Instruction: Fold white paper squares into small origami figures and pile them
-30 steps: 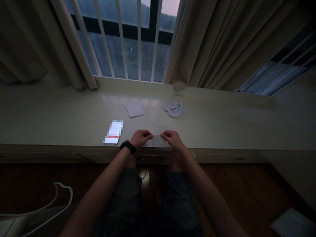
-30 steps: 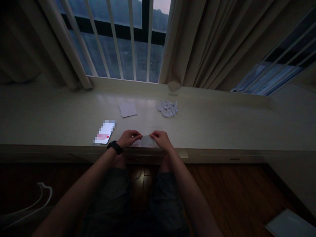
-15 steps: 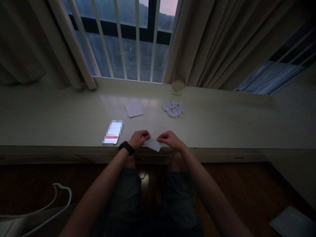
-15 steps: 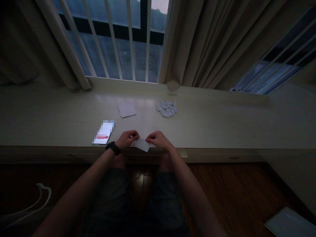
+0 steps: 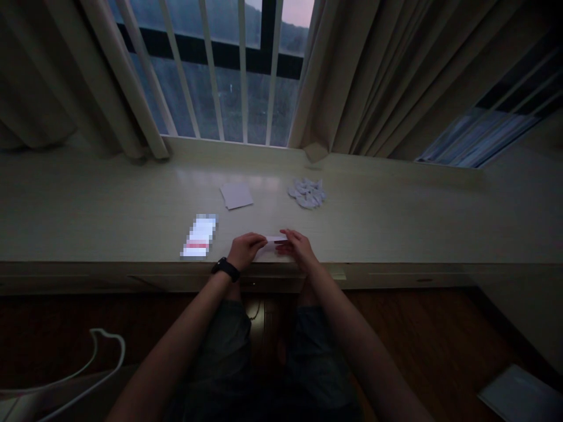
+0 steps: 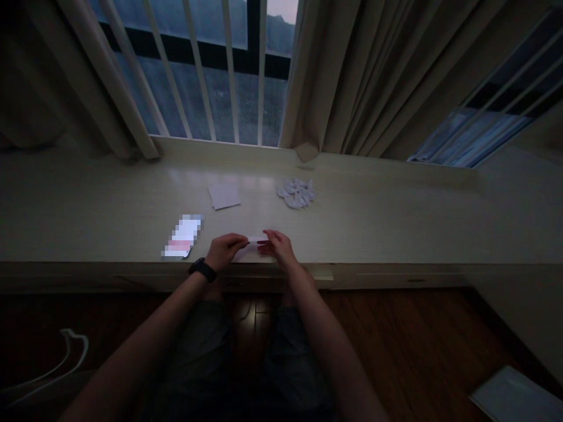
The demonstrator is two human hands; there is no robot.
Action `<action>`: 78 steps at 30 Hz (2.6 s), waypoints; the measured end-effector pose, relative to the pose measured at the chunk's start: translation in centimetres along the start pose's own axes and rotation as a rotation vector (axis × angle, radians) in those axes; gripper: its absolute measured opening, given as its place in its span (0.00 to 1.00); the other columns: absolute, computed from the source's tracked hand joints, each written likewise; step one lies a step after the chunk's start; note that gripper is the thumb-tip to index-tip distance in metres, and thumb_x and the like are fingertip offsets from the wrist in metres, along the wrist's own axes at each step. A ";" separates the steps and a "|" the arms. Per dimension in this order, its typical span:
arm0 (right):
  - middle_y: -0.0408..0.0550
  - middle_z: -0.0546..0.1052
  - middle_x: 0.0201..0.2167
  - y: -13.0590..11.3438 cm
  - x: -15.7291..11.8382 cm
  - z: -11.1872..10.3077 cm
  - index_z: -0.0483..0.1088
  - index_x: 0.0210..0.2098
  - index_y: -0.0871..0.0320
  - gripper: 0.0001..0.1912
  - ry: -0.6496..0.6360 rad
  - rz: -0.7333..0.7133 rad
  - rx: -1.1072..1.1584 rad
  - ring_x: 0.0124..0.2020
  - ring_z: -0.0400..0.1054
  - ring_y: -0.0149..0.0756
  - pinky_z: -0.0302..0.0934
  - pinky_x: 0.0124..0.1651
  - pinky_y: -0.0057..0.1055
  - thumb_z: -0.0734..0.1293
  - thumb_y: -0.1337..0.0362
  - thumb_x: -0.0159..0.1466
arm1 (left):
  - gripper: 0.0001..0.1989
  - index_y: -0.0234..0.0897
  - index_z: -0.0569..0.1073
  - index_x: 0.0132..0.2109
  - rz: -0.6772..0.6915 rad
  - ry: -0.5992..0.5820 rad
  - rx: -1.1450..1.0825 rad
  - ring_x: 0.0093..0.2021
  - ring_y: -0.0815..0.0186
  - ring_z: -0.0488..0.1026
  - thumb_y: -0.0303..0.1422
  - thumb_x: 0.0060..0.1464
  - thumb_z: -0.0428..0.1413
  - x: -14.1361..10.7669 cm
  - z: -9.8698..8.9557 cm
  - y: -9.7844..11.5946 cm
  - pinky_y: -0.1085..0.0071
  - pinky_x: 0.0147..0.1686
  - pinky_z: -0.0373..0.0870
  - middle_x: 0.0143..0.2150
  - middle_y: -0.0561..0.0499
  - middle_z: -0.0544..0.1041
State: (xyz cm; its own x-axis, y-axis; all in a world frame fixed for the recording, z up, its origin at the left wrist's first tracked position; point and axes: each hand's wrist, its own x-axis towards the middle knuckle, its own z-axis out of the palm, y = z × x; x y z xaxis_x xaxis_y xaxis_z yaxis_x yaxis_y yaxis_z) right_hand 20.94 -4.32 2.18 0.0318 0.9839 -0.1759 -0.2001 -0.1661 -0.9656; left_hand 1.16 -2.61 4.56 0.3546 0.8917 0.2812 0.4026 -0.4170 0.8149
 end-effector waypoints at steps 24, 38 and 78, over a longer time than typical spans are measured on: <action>0.43 0.72 0.36 1.4 -1.0 1.1 0.59 0.46 0.53 0.25 -0.019 -0.303 -0.456 0.32 0.70 0.32 0.64 0.33 0.27 0.67 0.68 0.49 | 0.25 0.34 0.69 0.45 -0.380 -0.130 -0.263 0.27 0.62 0.77 0.32 0.37 0.64 0.1 2.0 -1.5 0.71 0.26 0.73 0.28 0.50 0.79; 0.46 0.69 0.44 0.3 -1.2 -0.1 0.61 0.52 0.52 0.29 0.078 -0.335 -0.581 0.28 0.65 0.28 0.63 0.32 0.27 0.67 0.66 0.51 | 0.26 0.32 0.71 0.48 -0.434 -0.083 -0.342 0.29 0.61 0.78 0.34 0.39 0.64 0.2 1.3 -1.3 0.67 0.32 0.75 0.28 0.48 0.79; 0.50 0.75 0.41 -0.2 0.3 -1.8 0.71 0.44 0.56 0.19 0.023 -0.327 -0.386 0.32 0.70 0.33 0.66 0.36 0.31 0.62 0.52 0.60 | 0.11 0.35 0.76 0.35 -0.283 -0.131 -0.098 0.27 0.66 0.74 0.36 0.43 0.60 0.9 0.7 -2.6 0.75 0.26 0.68 0.28 0.51 0.79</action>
State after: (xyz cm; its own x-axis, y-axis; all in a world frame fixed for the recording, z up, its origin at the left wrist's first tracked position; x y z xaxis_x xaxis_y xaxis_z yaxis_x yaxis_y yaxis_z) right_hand 22.72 -4.13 2.02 0.0544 0.9876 0.1471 0.2002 0.1336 -0.9706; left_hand 1.05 -0.86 2.36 0.3483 0.9370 -0.0261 0.4197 -0.1310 0.8982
